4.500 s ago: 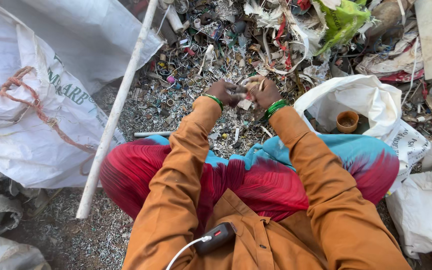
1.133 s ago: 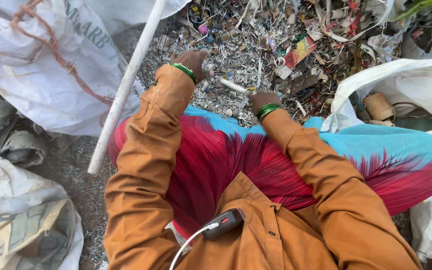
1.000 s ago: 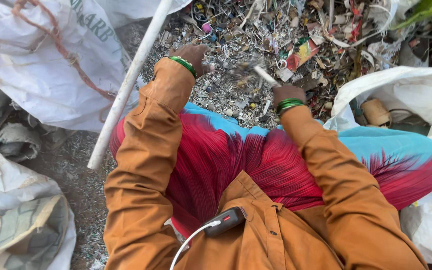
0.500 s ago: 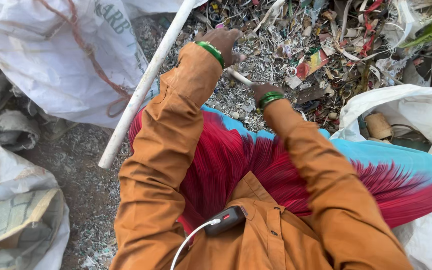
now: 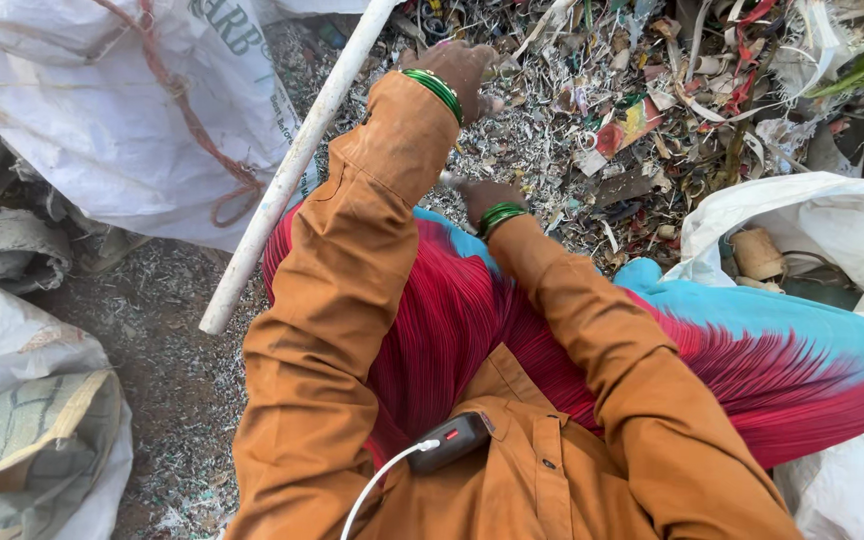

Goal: The person sorts through a pile of waste and debris by hand, picking up small metal or plastic fragments and placing them into a white bag.

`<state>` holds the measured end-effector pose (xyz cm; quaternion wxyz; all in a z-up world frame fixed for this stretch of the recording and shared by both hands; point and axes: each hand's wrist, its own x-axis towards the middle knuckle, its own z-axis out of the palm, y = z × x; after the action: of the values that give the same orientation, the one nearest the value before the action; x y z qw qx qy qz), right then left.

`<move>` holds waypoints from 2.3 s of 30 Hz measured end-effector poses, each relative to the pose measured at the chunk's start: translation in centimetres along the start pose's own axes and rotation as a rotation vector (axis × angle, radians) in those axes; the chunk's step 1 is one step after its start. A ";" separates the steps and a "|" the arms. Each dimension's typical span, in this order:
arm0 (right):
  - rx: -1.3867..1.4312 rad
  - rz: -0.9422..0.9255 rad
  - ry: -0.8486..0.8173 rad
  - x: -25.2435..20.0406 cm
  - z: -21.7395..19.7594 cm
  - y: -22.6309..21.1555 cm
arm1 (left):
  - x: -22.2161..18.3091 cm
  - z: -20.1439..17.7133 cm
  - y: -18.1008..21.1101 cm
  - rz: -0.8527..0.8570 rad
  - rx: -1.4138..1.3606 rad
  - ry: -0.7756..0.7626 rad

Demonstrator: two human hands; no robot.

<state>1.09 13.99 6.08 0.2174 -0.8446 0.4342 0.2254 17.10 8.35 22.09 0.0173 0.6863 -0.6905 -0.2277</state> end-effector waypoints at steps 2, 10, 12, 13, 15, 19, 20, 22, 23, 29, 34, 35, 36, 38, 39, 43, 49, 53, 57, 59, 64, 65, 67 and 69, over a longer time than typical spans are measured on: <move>-0.003 0.119 -0.052 -0.3 0.1 3.8 | 0.3 0.5 -0.7 -0.002 0.000 -0.001; -0.026 0.194 -0.106 -4.1 0.3 8.0 | 1.0 -0.2 0.0 -0.078 0.094 -0.169; -0.068 0.101 -0.070 -2.2 2.3 4.1 | 1.0 -0.5 0.7 -0.071 0.105 -0.153; -0.128 0.028 -0.028 -1.8 3.2 3.1 | 1.0 -0.5 0.9 -0.056 0.101 -0.128; -0.027 0.117 -0.059 -1.1 3.4 4.0 | 1.2 -0.1 1.1 -0.029 0.086 -0.080; -0.113 0.210 -0.047 -1.7 1.1 7.5 | 0.7 0.1 0.0 -0.031 0.037 -0.065; -0.098 0.222 -0.079 -2.0 -0.1 8.1 | 0.6 0.3 -0.2 -0.065 0.038 -0.090; -0.046 0.262 -0.155 -3.7 -1.5 9.6 | 0.7 0.9 -0.5 -0.080 0.055 -0.119; -0.021 0.211 -0.141 -4.0 -1.2 9.2 | 0.9 1.2 -0.9 -0.070 0.061 -0.110; -0.056 0.096 -0.141 -1.6 3.7 2.9 | 2.0 1.1 -0.7 -0.096 0.084 -0.104; 0.009 0.237 -0.056 -2.9 1.3 9.1 | 0.2 1.0 -1.5 -0.023 0.035 -0.016; -0.031 0.212 -0.009 -3.4 0.0 10.2 | -0.2 1.0 -1.5 -0.011 0.049 -0.016; -0.072 0.188 0.037 -4.2 -0.9 11.2 | -0.1 0.8 -1.6 0.000 0.063 -0.015; -0.092 0.131 -0.003 -5.5 -0.1 10.8 | 0.2 1.1 -1.9 -0.050 0.054 -0.078; -0.075 0.100 -0.054 -4.7 0.2 9.6 | 0.8 0.8 -2.0 -0.069 0.056 -0.101; -0.111 0.073 -0.157 -1.4 2.8 1.3 | 1.3 0.9 -1.4 -0.070 0.096 -0.094; -0.048 0.221 -0.010 -1.3 0.3 6.2 | 0.3 0.7 -1.8 -0.044 0.013 -0.021; 0.083 0.324 -0.179 -6.7 -3.0 9.3 | -0.4 0.0 -1.8 -0.083 0.070 -0.099; -0.018 0.017 -0.155 -7.5 1.3 6.7 | -0.3 -0.1 -1.1 -0.148 0.108 -0.179; -0.005 0.031 -0.232 -6.3 3.2 4.5 | 0.2 -0.1 -0.8 -0.109 0.108 -0.138; -0.113 0.183 -0.111 -6.2 -0.1 9.9 | -1.0 0.5 -1.6 -0.065 0.074 -0.057; -0.123 0.168 -0.056 -6.5 -0.9 10.2 | -1.3 0.6 -1.7 -0.079 0.086 -0.084; -0.040 0.058 -0.220 -7.1 -1.0 8.8 | -1.2 1.0 -2.0 -0.091 0.095 -0.098; 0.019 -0.044 -0.284 -7.2 0.2 6.4 | -1.2 1.4 -2.7 -0.090 0.089 -0.070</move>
<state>-7.98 15.28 8.94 0.2897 -0.8112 0.3827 0.3339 19.18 9.99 20.25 -0.0476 0.7084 -0.6685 -0.2213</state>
